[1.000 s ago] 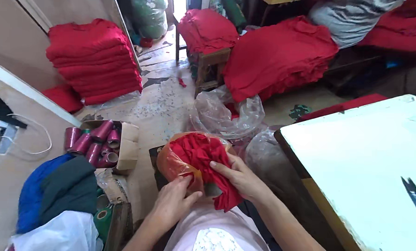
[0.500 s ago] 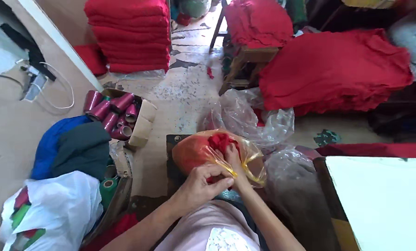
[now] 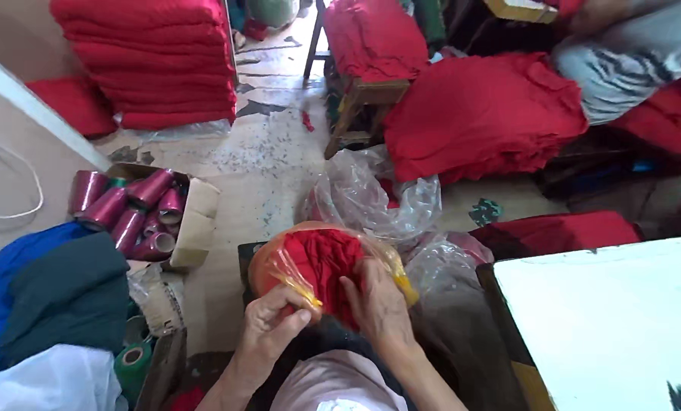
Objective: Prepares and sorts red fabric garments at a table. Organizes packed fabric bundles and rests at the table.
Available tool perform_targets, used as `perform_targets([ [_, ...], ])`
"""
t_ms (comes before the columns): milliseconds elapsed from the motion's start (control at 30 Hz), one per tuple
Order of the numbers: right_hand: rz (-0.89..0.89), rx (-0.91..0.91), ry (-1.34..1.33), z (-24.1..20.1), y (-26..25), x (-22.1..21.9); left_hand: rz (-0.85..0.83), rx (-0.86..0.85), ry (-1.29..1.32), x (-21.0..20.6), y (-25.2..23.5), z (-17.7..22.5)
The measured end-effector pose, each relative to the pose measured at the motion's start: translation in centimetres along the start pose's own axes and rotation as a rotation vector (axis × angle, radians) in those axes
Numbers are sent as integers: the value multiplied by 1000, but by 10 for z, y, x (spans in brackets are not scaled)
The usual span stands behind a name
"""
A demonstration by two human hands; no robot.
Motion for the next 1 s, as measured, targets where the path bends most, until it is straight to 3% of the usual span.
perform_targets([
  [133, -84, 183, -36, 8, 3, -42, -63, 39, 102, 5, -6, 0],
  [233, -196, 120, -154, 31, 11, -81, -81, 95, 209, 0, -8, 4],
  [333, -300, 59, -177, 24, 8, -68, -60, 105, 184, 2, -15, 9],
  [400, -192, 138, -84, 8, 10, -49, -66, 87, 148, 4, -20, 10],
  [533, 187, 426, 10, -2, 22, -13, -57, 44, -77, 1, -24, 11],
  [667, 266, 109, 202, 32, 26, -2, 86, 73, -344, -3, -27, 18],
  [767, 167, -203, -117, 66, 23, 12, 157, 109, -576, -6, -33, 24],
  [867, 55, -442, -834, 79, 23, 30, 181, 52, -774, 2, -39, 33],
  [933, -28, -506, -1162, 74, 21, 42, 212, -21, -885, 11, -47, 44],
  [1000, -35, -470, -1249, 64, 16, 55, 234, -86, -857, 20, -57, 53],
])
Point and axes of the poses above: each hand's wrist, its own y-axis away from the middle knuckle, its own x-axis out of the back of the hand, z = x × y, the point moved 2 cm from there along -y, towards the middle knuckle
